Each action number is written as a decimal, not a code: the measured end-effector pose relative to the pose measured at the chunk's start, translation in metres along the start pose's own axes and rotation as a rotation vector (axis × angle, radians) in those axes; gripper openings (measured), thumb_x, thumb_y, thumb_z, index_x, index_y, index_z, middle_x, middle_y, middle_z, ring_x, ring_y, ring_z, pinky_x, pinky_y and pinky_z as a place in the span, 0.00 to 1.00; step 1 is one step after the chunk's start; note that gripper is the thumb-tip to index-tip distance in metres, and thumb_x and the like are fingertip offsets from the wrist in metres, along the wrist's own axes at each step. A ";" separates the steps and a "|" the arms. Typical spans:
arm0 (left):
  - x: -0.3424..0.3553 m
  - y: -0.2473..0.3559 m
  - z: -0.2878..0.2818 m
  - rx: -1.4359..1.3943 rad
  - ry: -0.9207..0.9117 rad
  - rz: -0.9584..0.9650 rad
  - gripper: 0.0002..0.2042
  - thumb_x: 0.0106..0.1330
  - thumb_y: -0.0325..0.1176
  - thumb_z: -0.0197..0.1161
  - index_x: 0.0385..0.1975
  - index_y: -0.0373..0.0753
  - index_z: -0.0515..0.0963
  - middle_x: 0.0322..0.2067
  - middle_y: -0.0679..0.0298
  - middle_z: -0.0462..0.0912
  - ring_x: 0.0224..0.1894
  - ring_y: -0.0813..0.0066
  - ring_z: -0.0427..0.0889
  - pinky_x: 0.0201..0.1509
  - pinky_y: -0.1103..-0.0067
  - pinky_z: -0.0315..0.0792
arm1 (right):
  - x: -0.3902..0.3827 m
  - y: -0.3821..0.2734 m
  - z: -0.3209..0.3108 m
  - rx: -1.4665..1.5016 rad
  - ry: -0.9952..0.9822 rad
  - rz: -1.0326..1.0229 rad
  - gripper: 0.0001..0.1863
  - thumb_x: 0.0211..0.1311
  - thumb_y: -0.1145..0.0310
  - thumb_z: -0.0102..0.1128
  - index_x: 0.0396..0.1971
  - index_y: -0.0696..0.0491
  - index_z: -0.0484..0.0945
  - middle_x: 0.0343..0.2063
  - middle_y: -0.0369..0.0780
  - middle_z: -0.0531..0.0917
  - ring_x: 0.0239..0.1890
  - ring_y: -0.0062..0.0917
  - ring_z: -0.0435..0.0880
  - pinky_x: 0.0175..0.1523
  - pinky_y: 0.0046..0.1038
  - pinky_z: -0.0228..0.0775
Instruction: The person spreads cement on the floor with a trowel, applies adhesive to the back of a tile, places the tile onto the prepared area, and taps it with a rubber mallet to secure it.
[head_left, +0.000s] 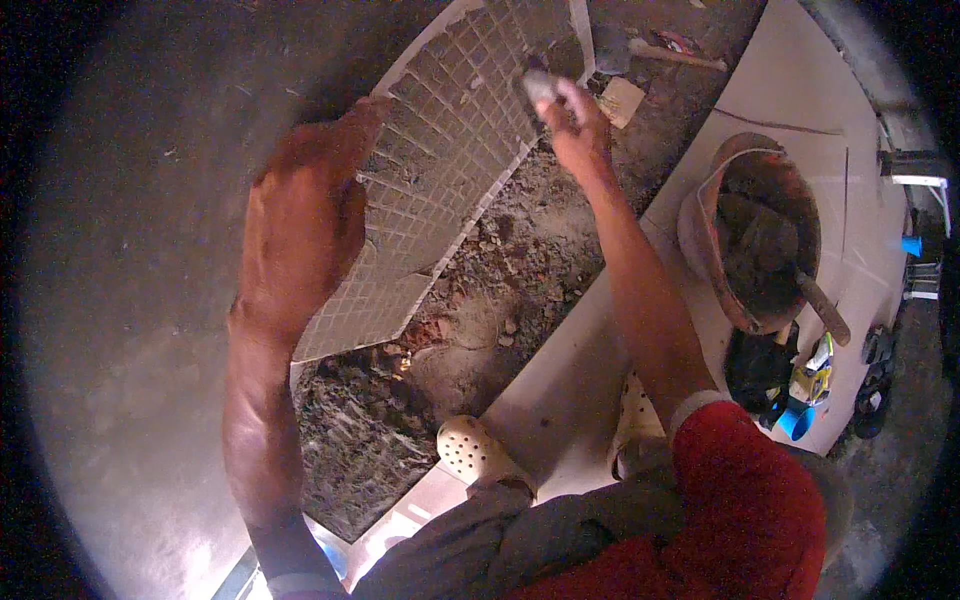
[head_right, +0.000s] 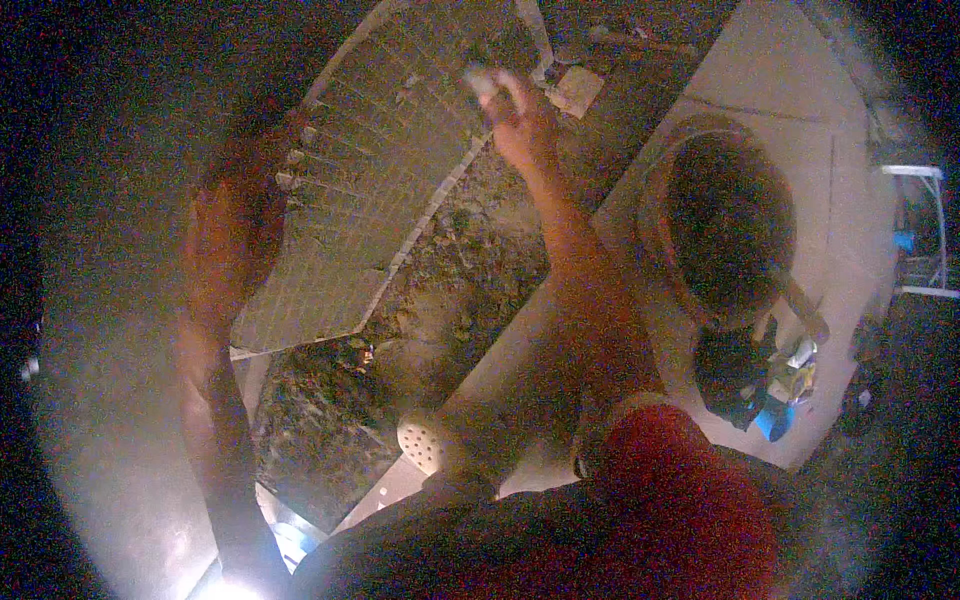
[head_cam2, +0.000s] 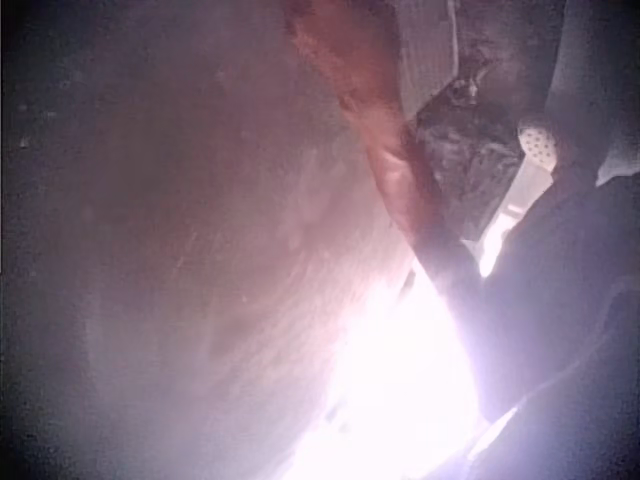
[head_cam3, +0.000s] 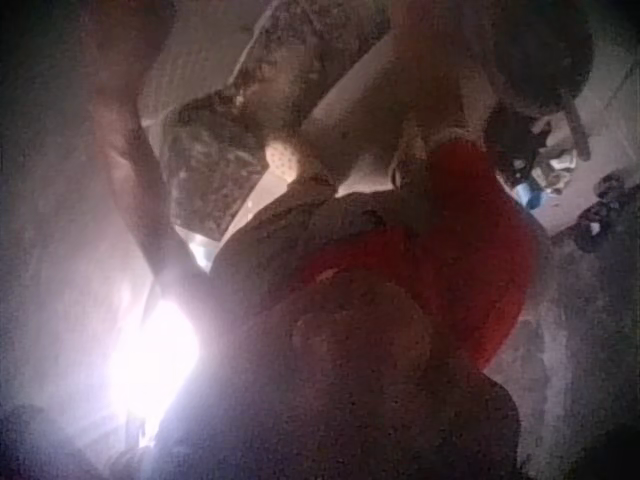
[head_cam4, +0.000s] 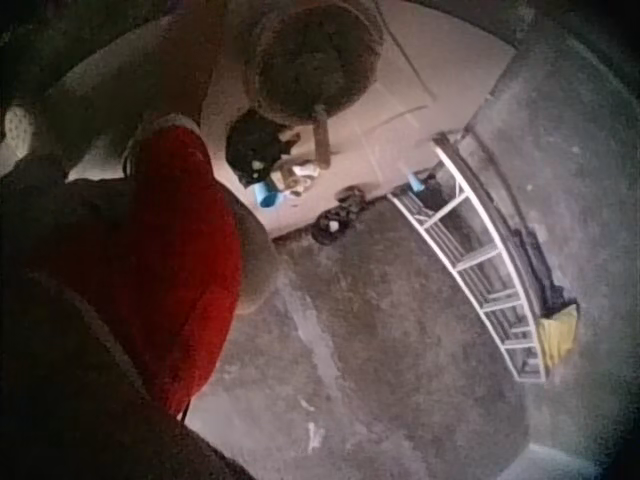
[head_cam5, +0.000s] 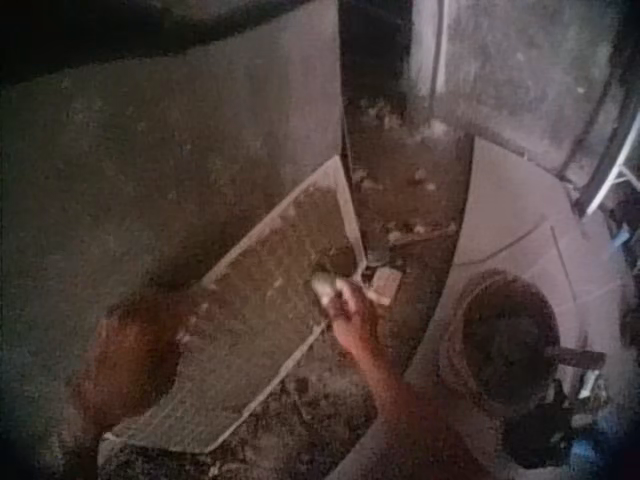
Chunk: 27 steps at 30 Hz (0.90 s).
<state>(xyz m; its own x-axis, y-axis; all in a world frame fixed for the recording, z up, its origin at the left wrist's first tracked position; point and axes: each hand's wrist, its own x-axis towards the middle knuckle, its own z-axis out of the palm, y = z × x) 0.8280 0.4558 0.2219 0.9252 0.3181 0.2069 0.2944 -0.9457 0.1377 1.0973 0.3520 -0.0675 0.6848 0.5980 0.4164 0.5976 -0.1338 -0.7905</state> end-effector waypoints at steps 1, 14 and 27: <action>-0.001 0.001 0.000 -0.007 0.007 -0.019 0.29 0.56 0.15 0.58 0.62 0.39 0.76 0.49 0.47 0.83 0.51 0.45 0.82 0.56 0.58 0.78 | -0.009 0.001 0.000 0.120 -0.037 0.130 0.20 0.69 0.63 0.66 0.57 0.54 0.80 0.47 0.36 0.86 0.48 0.25 0.83 0.53 0.33 0.75; 0.003 0.002 0.009 0.030 0.020 -0.079 0.29 0.55 0.13 0.57 0.60 0.40 0.78 0.43 0.47 0.84 0.49 0.46 0.82 0.53 0.59 0.79 | 0.073 0.024 0.007 0.568 0.177 0.573 0.29 0.69 0.55 0.68 0.64 0.53 0.75 0.58 0.38 0.81 0.54 0.26 0.79 0.58 0.36 0.69; -0.001 0.000 0.013 0.044 0.019 -0.077 0.28 0.55 0.14 0.58 0.59 0.39 0.79 0.44 0.47 0.85 0.50 0.46 0.82 0.54 0.59 0.79 | -0.018 0.086 -0.006 0.943 0.104 0.716 0.06 0.70 0.67 0.65 0.44 0.45 0.79 0.29 0.26 0.69 0.27 0.18 0.64 0.62 0.44 0.69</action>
<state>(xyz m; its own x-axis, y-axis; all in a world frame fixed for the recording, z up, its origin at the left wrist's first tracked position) 0.8300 0.4544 0.2090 0.8949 0.3905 0.2161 0.3749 -0.9204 0.1107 1.1389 0.3255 -0.1404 0.7946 0.5511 -0.2548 -0.4481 0.2491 -0.8586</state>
